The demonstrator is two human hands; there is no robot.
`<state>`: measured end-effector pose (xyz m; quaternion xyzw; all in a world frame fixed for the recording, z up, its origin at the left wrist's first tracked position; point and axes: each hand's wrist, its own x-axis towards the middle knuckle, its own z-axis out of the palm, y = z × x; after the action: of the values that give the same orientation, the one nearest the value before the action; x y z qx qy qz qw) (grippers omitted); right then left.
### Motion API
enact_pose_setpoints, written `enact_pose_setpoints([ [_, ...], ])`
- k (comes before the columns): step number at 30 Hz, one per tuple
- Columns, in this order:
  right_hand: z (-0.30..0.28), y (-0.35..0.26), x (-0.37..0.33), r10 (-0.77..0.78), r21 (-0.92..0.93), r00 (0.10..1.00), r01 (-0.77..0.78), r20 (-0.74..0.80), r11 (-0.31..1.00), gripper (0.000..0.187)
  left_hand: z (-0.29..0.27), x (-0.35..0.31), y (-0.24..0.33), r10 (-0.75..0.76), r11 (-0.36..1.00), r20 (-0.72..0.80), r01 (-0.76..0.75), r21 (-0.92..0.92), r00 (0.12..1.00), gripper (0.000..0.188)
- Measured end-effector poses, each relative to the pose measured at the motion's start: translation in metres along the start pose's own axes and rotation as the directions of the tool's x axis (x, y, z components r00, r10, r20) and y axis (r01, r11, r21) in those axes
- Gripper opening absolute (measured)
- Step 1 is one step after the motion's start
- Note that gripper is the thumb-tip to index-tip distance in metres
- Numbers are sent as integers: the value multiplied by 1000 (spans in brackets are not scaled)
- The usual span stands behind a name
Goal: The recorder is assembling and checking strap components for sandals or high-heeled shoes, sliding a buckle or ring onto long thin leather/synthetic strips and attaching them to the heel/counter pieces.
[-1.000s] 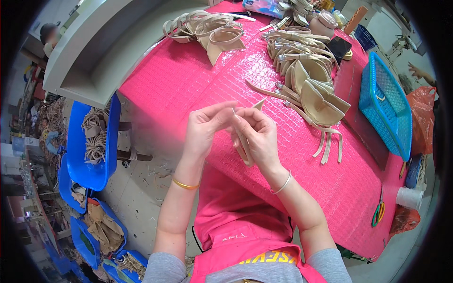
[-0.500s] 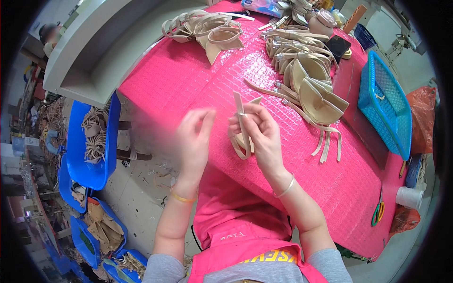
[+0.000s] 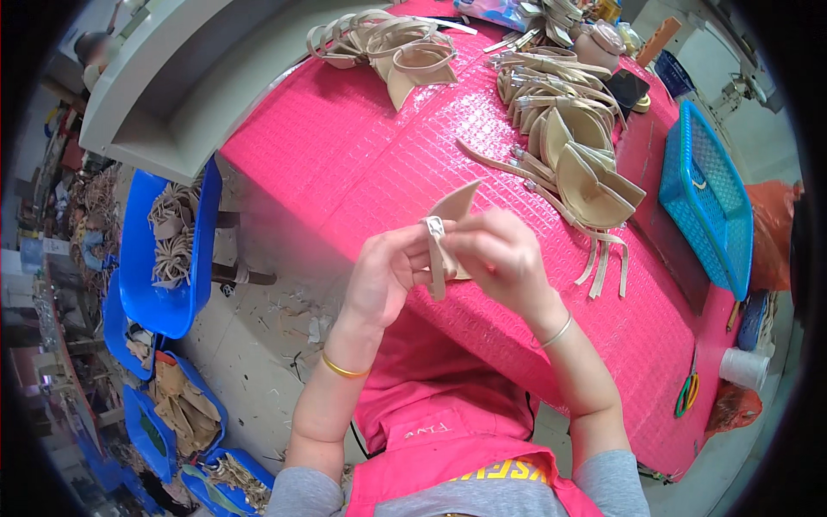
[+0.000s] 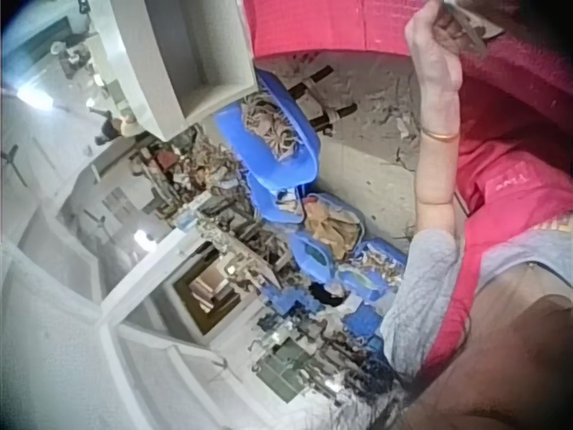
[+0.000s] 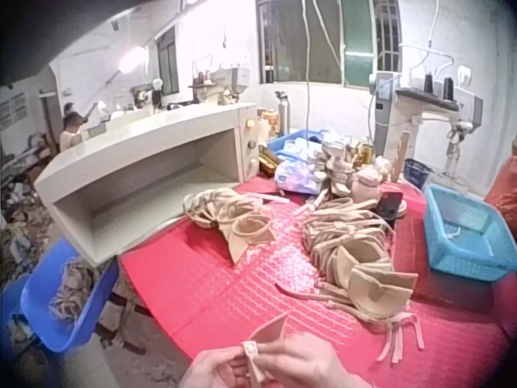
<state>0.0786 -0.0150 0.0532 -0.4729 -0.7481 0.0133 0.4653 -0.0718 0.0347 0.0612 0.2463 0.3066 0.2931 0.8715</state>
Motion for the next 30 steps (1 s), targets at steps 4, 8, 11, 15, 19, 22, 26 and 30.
enact_pose_setpoints([
  [4, 3, -11, -12, -92, -188, 995, 96, 33, 977, 22, -12, 3, -13, 138, 947, 85, -157, 282, 987, 24],
  [8, 5, -12, -20, -172, -225, 985, 174, 29, 959, 22, -10, 4, -17, 268, 920, -16, -251, 301, 963, 26],
  [11, 3, -13, -23, -173, -217, 984, 179, 47, 960, 21, -9, 3, -19, 266, 922, -12, -251, 295, 964, 27],
  [15, 0, -16, -28, -176, -207, 982, 186, 69, 960, 19, -8, 2, -20, 260, 926, -23, -242, 291, 965, 27],
  [19, 1, -16, -28, -175, -185, 984, 180, 43, 966, 20, -8, 1, -19, 256, 924, -4, -243, 294, 967, 27],
  [22, 0, -17, -27, -197, -185, 980, 199, 27, 963, 23, -6, 0, -20, 264, 917, 0, -251, 309, 965, 26],
  [26, 8, -25, -17, 259, 99, 962, -250, -91, 963, 14, -1, -4, -28, 397, 755, 62, -364, 545, 916, 25],
  [30, 8, -27, 4, 806, 780, 543, -600, 234, 178, 10, -6, -20, -21, 230, 902, 76, -242, 358, 970, 23],
])
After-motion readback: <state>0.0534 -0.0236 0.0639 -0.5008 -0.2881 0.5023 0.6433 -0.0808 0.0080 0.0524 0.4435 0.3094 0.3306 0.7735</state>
